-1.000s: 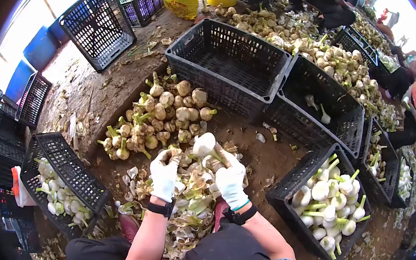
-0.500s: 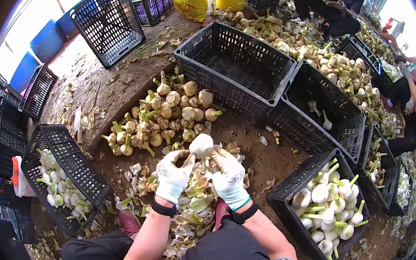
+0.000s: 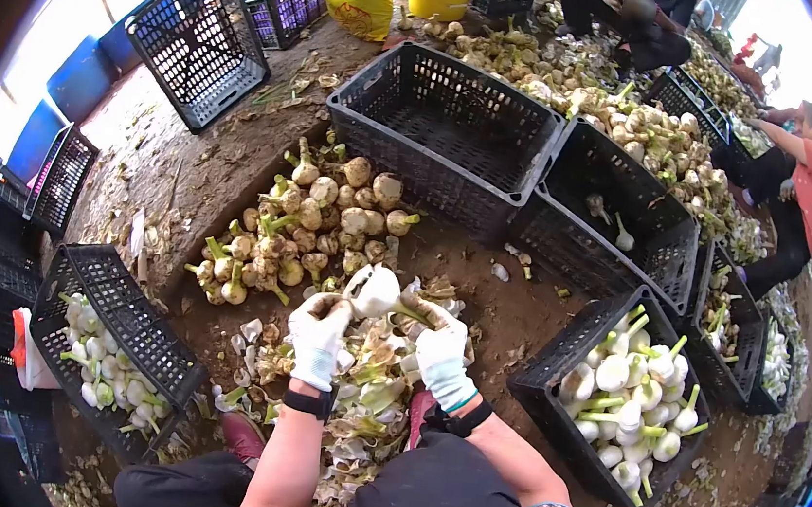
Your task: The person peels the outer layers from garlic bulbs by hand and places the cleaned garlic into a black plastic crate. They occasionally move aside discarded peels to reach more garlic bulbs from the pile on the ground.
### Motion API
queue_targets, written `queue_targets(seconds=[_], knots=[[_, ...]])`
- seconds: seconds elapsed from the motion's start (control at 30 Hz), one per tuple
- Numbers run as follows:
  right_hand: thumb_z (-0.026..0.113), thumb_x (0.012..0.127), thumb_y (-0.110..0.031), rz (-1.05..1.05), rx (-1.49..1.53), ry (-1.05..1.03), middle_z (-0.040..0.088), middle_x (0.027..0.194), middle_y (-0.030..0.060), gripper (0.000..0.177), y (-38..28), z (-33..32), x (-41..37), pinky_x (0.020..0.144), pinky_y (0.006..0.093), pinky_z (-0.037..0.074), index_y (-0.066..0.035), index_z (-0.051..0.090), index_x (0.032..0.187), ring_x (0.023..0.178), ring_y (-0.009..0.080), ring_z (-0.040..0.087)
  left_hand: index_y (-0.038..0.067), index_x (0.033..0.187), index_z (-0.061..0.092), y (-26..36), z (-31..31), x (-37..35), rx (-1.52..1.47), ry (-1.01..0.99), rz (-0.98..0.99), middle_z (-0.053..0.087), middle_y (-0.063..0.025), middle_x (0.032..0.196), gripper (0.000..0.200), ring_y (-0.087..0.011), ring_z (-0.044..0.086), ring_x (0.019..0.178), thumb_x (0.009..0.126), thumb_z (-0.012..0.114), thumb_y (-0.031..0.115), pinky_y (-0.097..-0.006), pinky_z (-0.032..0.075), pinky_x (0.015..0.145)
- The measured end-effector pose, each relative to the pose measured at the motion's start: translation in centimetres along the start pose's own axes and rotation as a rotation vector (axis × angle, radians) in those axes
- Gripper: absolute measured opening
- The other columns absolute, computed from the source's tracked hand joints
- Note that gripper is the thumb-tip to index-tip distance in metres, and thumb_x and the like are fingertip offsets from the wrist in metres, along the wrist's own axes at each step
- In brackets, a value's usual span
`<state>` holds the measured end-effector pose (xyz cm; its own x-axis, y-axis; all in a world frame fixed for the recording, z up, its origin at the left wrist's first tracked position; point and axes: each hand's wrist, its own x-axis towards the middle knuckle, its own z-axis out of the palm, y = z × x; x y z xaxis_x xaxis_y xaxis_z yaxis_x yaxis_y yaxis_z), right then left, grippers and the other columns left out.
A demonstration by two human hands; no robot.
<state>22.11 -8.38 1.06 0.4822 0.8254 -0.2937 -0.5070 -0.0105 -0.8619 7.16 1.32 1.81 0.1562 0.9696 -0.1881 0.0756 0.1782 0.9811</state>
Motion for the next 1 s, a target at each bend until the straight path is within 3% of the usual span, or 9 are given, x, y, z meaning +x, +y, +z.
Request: queue_targets(seconds=[0.1, 0.23, 0.4, 0.43, 0.53, 0.7, 0.8, 0.87, 1.0], knots=[[0.060, 0.092, 0.003, 0.164, 0.217, -0.061, 0.067, 0.115, 0.0138, 0.037, -1.0, -0.6, 0.2, 0.085, 0.0317, 0.056, 0.004, 0.056, 0.128, 0.097, 0.0218, 0.068, -0.003, 0.092, 0.069, 0.2, -1.1, 0.0, -0.245, 0.023, -0.194, 0.067, -0.0024, 0.083, 0.010, -0.0080, 0.058, 0.072, 0.085, 0.069, 0.005, -0.0242, 0.048, 0.066], [0.065, 0.091, -0.007, 0.338, 0.557, -0.109, 0.066, 0.109, 0.0114, 0.039, -2.0, -0.4, 0.1, 0.083, 0.0367, 0.056, 0.000, 0.054, 0.129, 0.093, 0.0231, 0.067, -0.001, 0.091, 0.070, -5.0, -3.3, 1.8, 0.017, 0.088, -0.028, 0.068, -0.0021, 0.084, 0.014, -0.0106, 0.056, 0.071, 0.082, 0.074, 0.008, -0.0267, 0.048, 0.067], [0.070, 0.088, -0.012, 0.113, 0.732, -0.236, 0.065, 0.107, 0.0135, 0.049, -5.3, -2.9, -1.4, 0.079, 0.0361, 0.057, -0.001, 0.051, 0.132, 0.091, 0.0218, 0.067, -0.004, 0.094, 0.068, -10.9, -6.0, 2.8, 0.212, 0.137, -0.132, 0.066, -0.0033, 0.084, 0.015, -0.0111, 0.055, 0.071, 0.088, 0.069, 0.011, -0.0287, 0.047, 0.066], [0.069, 0.090, -0.026, 0.211, 0.882, -0.179, 0.064, 0.109, 0.0144, 0.055, -4.8, -5.8, -1.7, 0.081, 0.0399, 0.056, 0.000, 0.046, 0.134, 0.093, 0.0253, 0.066, -0.004, 0.095, 0.067, -12.5, -6.6, 3.4, 0.207, 0.182, -0.164, 0.066, -0.0039, 0.084, 0.016, -0.0118, 0.055, 0.071, 0.089, 0.067, 0.010, -0.0293, 0.048, 0.066], [0.055, 0.094, -0.050, -0.086, 1.312, -0.823, 0.058, 0.087, 0.0035, 0.053, -6.2, -7.5, -1.8, 0.057, 0.0341, 0.040, -0.009, 0.059, 0.127, 0.066, 0.0170, 0.048, -0.004, 0.100, 0.067, -11.0, -6.7, 0.7, 0.644, 0.183, 0.086, 0.069, -0.0130, 0.092, 0.018, -0.0238, 0.063, 0.084, 0.084, 0.062, 0.004, -0.0356, 0.051, 0.082], [0.051, 0.093, -0.060, 0.097, 1.026, -0.608, 0.068, 0.098, 0.0064, 0.058, -3.6, -5.7, 3.4, 0.062, 0.0326, 0.047, -0.012, 0.067, 0.121, 0.065, 0.0163, 0.056, 0.013, 0.132, 0.056, -7.9, -3.5, 1.5, 0.599, -0.069, 0.238, 0.052, -0.0202, 0.130, 0.058, -0.0353, 0.053, 0.120, 0.076, 0.074, 0.008, -0.0415, 0.046, 0.101], [0.064, 0.094, -0.020, 0.094, -0.036, -0.157, 0.071, 0.097, 0.0065, 0.027, -2.6, 0.6, 10.5, 0.069, 0.0295, 0.051, -0.004, 0.068, 0.116, 0.079, 0.0180, 0.066, 0.018, 0.130, 0.059, -8.6, -4.2, 0.8, 0.978, -0.394, 0.179, 0.038, -0.0213, 0.150, 0.052, -0.0420, 0.051, 0.124, 0.080, 0.073, 0.021, -0.0455, 0.043, 0.106], [0.066, 0.091, -0.015, -0.038, -0.649, -0.087, 0.071, 0.096, 0.0090, 0.031, 0.9, 3.7, 16.3, 0.077, 0.0291, 0.051, -0.004, 0.066, 0.120, 0.085, 0.0196, 0.067, 0.019, 0.131, 0.059, -10.0, -4.8, -0.4, 1.131, -0.578, 0.061, 0.036, -0.0194, 0.152, 0.050, -0.0417, 0.051, 0.125, 0.083, 0.069, 0.029, -0.0460, 0.041, 0.108], [0.066, 0.089, -0.023, -0.086, -1.259, -0.234, 0.048, 0.140, 0.0208, 0.051, 4.9, 8.7, 21.9, 0.105, 0.0429, 0.041, -0.022, 0.054, 0.138, 0.127, 0.0394, 0.047, 0.019, 0.134, 0.059, -9.2, -5.9, -1.0, 1.191, -0.994, -0.270, 0.046, -0.0143, 0.147, 0.058, -0.0332, 0.047, 0.132, 0.085, 0.065, 0.048, -0.0404, 0.038, 0.111]])
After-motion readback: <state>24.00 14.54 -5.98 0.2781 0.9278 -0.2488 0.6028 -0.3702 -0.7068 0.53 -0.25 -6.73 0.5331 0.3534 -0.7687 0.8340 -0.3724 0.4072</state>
